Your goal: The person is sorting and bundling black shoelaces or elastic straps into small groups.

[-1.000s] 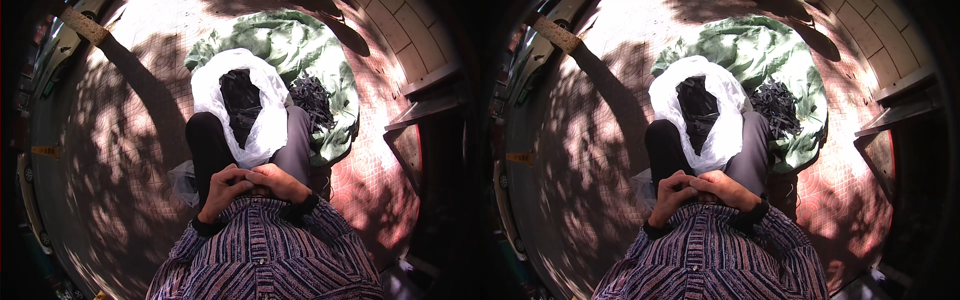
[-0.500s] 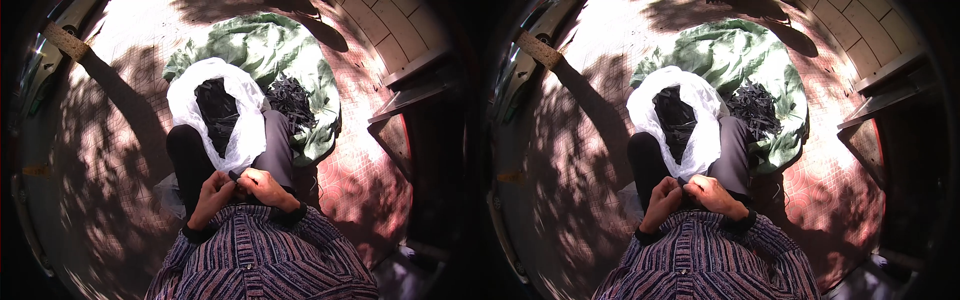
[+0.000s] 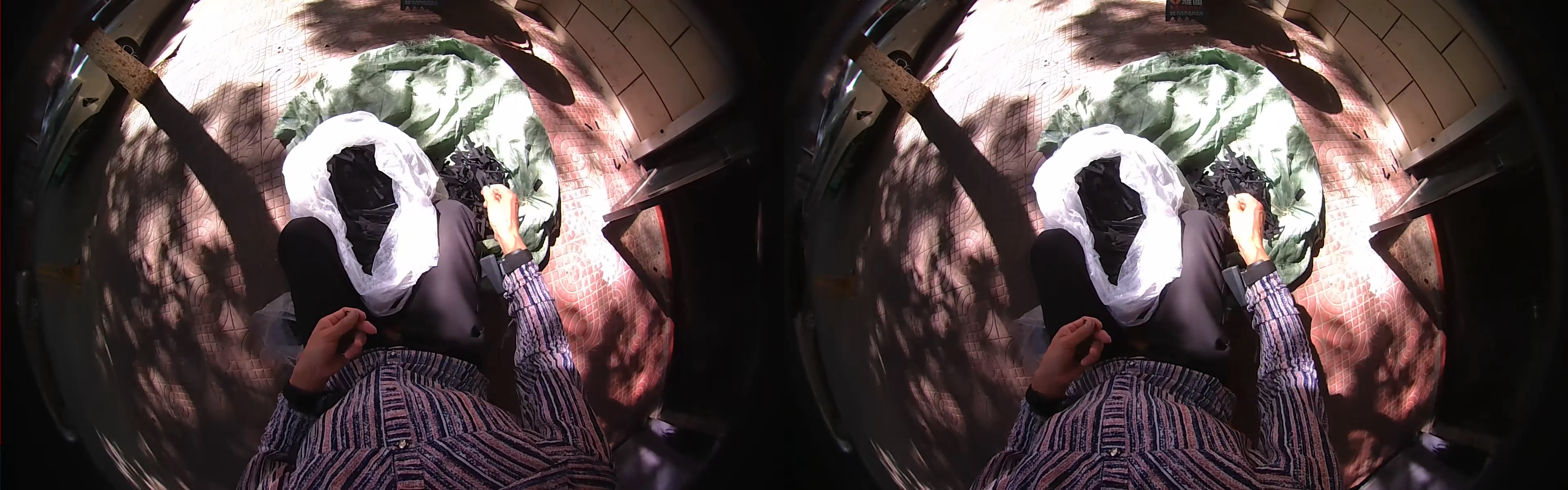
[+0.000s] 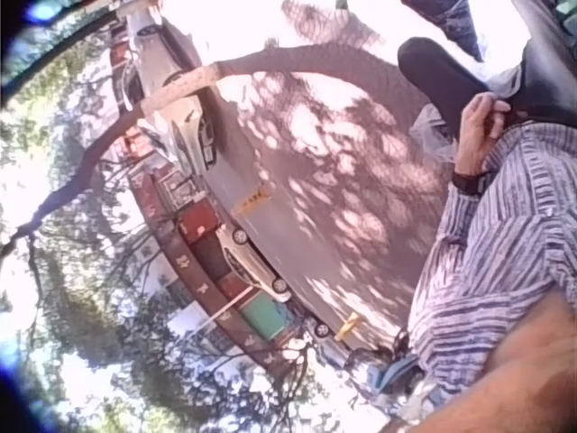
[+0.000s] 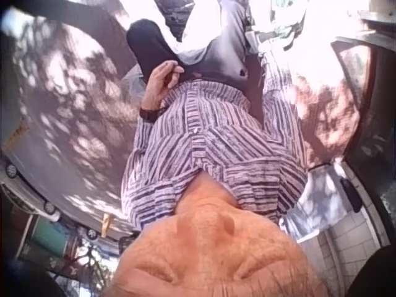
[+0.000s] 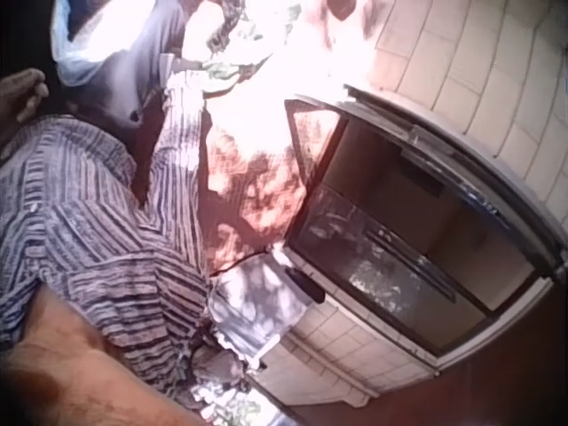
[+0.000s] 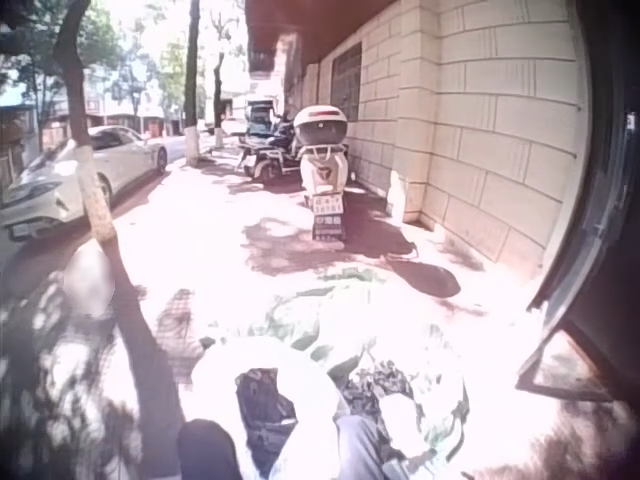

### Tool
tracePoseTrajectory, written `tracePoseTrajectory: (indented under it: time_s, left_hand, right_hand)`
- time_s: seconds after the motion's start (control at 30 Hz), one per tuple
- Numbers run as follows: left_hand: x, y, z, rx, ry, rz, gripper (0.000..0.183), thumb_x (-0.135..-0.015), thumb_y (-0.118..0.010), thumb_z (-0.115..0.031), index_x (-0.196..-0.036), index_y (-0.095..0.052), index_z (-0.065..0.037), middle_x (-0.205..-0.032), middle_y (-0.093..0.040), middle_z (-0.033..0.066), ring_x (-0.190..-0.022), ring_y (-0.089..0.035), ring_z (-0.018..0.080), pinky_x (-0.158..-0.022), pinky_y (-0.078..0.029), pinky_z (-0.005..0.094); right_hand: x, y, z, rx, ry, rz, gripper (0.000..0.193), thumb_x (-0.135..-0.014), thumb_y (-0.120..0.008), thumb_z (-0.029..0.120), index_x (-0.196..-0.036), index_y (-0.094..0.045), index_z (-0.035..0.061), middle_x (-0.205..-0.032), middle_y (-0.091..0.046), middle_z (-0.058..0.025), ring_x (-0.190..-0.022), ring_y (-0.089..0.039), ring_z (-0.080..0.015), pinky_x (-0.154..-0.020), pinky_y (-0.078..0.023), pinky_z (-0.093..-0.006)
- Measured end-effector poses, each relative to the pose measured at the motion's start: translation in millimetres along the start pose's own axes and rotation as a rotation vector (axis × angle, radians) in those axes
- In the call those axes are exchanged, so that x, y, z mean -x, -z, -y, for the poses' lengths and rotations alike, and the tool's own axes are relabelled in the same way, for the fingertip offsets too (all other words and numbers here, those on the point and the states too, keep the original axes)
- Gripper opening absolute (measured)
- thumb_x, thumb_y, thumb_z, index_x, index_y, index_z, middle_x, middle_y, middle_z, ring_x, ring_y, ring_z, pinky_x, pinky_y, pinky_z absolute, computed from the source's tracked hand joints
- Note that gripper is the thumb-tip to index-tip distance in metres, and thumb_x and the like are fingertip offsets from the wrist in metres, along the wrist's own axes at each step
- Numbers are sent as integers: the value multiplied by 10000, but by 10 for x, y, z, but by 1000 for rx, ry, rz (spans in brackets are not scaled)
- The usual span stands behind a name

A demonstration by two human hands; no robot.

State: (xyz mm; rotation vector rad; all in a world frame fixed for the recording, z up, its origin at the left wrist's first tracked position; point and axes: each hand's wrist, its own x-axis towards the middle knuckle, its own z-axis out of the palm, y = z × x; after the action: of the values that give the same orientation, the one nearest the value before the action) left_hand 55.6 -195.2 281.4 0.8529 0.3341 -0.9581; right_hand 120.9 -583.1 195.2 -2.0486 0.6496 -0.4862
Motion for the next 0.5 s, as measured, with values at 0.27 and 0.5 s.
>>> tracePoseTrajectory:
  time_s: [0.27, 0.5]
  left_hand:
    - [149, 256, 8, -2, -14, -61, 217, -943, -447, -154, -1052, -553, 1, -787, -601, 45, -492, -429, 38, -411, -300, 161]
    - [173, 163, -60, 16, -118, -78, 145, -918, -465, -104, -976, -556, -7, -828, -608, 76, -537, -469, 47, -431, -324, 160]
  right_hand:
    - [-131, -440, 755, 340, 456, -190, 422, -844, -529, 87, -1228, -398, -32, -1176, -463, -255, -1075, -476, -377, -916, -393, -413]
    - [544, -1795, 698, 225, 797, 368, 144, -753, -566, 73, -889, -524, 49, -817, -513, -126, -807, -492, -306, -676, -405, -416]
